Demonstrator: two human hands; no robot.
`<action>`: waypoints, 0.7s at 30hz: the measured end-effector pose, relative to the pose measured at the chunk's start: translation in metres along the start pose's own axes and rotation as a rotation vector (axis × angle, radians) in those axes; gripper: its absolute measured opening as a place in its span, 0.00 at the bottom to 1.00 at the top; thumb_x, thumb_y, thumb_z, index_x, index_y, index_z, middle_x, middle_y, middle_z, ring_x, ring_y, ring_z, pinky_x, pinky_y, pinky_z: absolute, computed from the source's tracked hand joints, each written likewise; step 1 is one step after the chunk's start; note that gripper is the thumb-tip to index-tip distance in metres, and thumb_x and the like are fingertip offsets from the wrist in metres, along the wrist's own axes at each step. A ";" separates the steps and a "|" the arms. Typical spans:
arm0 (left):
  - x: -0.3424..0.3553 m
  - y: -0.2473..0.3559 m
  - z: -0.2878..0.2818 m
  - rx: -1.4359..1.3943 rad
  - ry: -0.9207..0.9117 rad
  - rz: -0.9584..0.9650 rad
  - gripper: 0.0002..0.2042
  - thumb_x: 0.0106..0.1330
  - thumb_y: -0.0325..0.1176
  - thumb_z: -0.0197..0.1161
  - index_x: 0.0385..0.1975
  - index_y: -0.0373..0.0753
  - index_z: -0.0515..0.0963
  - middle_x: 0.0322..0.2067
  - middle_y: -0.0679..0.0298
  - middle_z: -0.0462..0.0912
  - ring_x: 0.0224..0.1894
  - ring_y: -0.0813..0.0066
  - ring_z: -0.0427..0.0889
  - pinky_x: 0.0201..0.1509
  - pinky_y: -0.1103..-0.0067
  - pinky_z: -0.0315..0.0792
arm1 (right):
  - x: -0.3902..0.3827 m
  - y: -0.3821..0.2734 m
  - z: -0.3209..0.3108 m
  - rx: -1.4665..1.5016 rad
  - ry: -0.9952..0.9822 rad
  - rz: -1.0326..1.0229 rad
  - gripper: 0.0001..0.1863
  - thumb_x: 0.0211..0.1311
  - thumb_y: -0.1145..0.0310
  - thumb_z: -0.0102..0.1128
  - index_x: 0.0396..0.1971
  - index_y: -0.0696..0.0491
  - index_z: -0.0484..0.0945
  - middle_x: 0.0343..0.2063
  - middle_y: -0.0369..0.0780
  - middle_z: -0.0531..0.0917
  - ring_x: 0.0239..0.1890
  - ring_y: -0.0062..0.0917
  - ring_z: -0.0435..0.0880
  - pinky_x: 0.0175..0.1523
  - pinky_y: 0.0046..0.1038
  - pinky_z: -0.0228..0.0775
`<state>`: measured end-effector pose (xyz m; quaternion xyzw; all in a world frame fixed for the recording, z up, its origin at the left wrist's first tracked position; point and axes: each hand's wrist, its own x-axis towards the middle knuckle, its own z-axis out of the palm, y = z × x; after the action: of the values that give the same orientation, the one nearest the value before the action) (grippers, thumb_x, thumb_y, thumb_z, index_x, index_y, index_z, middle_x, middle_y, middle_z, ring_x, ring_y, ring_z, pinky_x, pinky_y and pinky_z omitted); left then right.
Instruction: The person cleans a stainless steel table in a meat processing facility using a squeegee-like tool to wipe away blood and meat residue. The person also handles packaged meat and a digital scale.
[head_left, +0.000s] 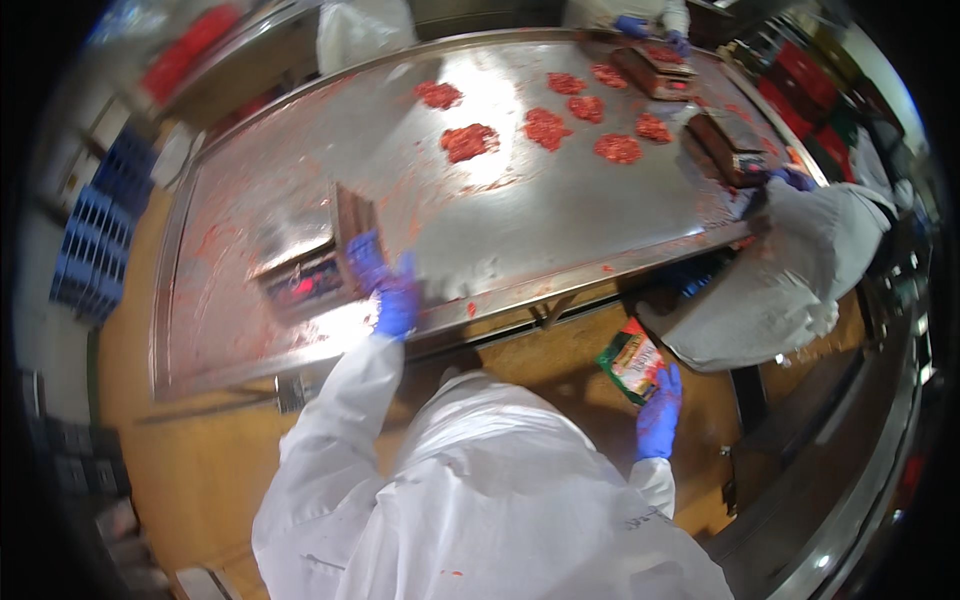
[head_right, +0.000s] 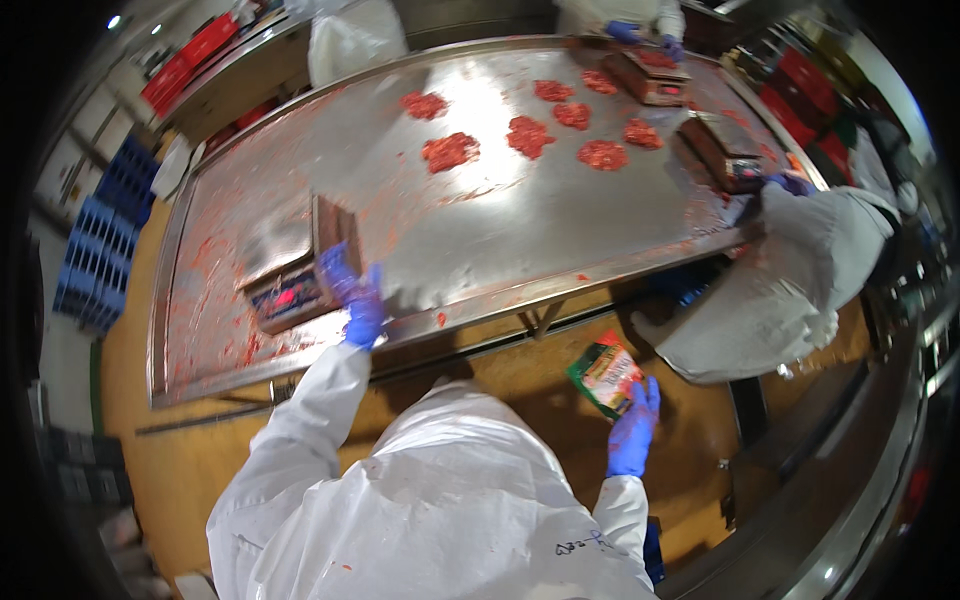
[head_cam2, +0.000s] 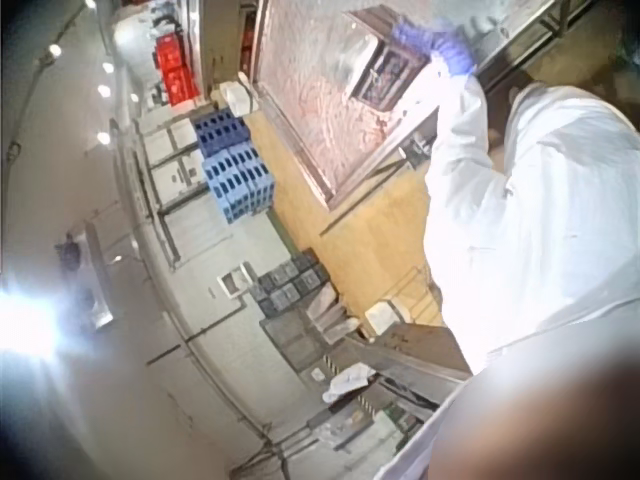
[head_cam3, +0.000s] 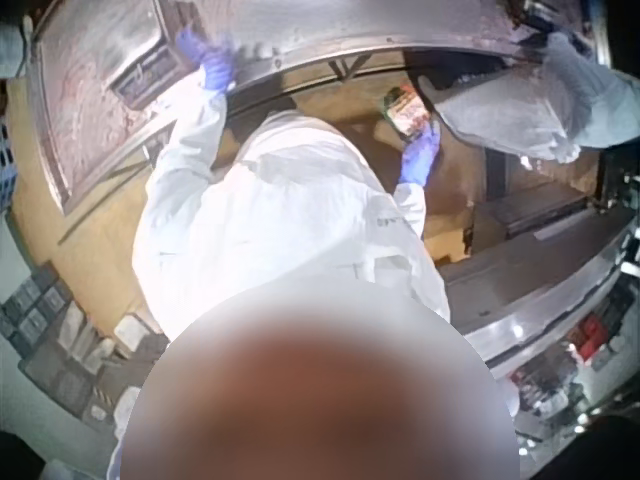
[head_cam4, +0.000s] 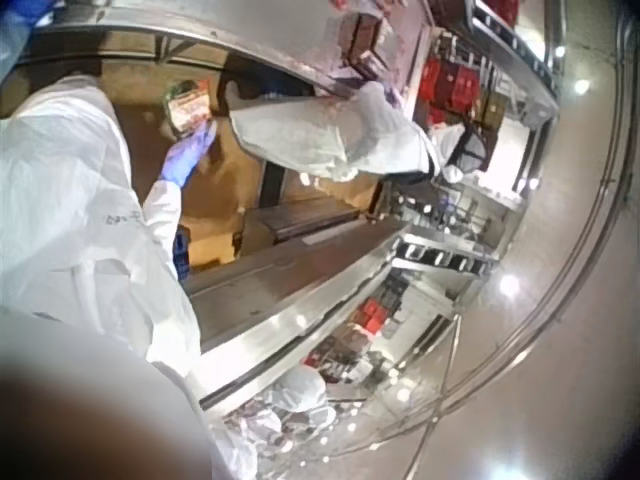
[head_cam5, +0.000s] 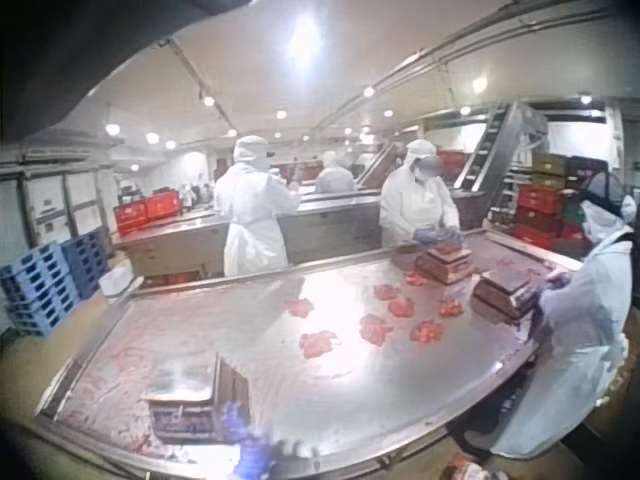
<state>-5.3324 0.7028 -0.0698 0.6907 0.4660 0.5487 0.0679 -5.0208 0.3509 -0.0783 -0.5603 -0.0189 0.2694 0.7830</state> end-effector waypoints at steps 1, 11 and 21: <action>0.002 0.036 0.011 -0.061 -0.081 0.058 0.30 0.57 0.31 0.63 0.59 0.35 0.58 0.58 0.50 0.59 0.64 0.54 0.54 0.69 0.66 0.45 | 0.004 0.002 -0.012 0.028 0.016 0.038 0.33 0.60 0.71 0.56 0.64 0.59 0.54 0.53 0.46 0.73 0.51 0.32 0.76 0.53 0.34 0.70; -0.029 0.208 0.098 -0.753 -1.091 0.261 0.22 0.64 0.32 0.57 0.57 0.39 0.63 0.53 0.51 0.68 0.60 0.59 0.67 0.65 0.70 0.58 | 0.005 -0.043 -0.027 -0.026 0.048 -0.214 0.29 0.61 0.72 0.53 0.63 0.58 0.58 0.49 0.41 0.74 0.51 0.25 0.74 0.54 0.27 0.69; -0.136 0.391 0.185 -0.975 -2.438 -0.722 0.21 0.66 0.41 0.58 0.54 0.35 0.69 0.50 0.62 0.77 0.52 0.76 0.76 0.61 0.76 0.66 | -0.013 -0.101 -0.063 -0.065 0.311 -0.365 0.34 0.57 0.78 0.56 0.64 0.55 0.56 0.34 0.34 0.74 0.35 0.14 0.71 0.43 0.17 0.64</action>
<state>-4.9529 0.4653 0.0004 0.4794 0.0242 -0.3454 0.8064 -4.9708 0.2681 -0.0088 -0.6073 -0.0076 0.0330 0.7938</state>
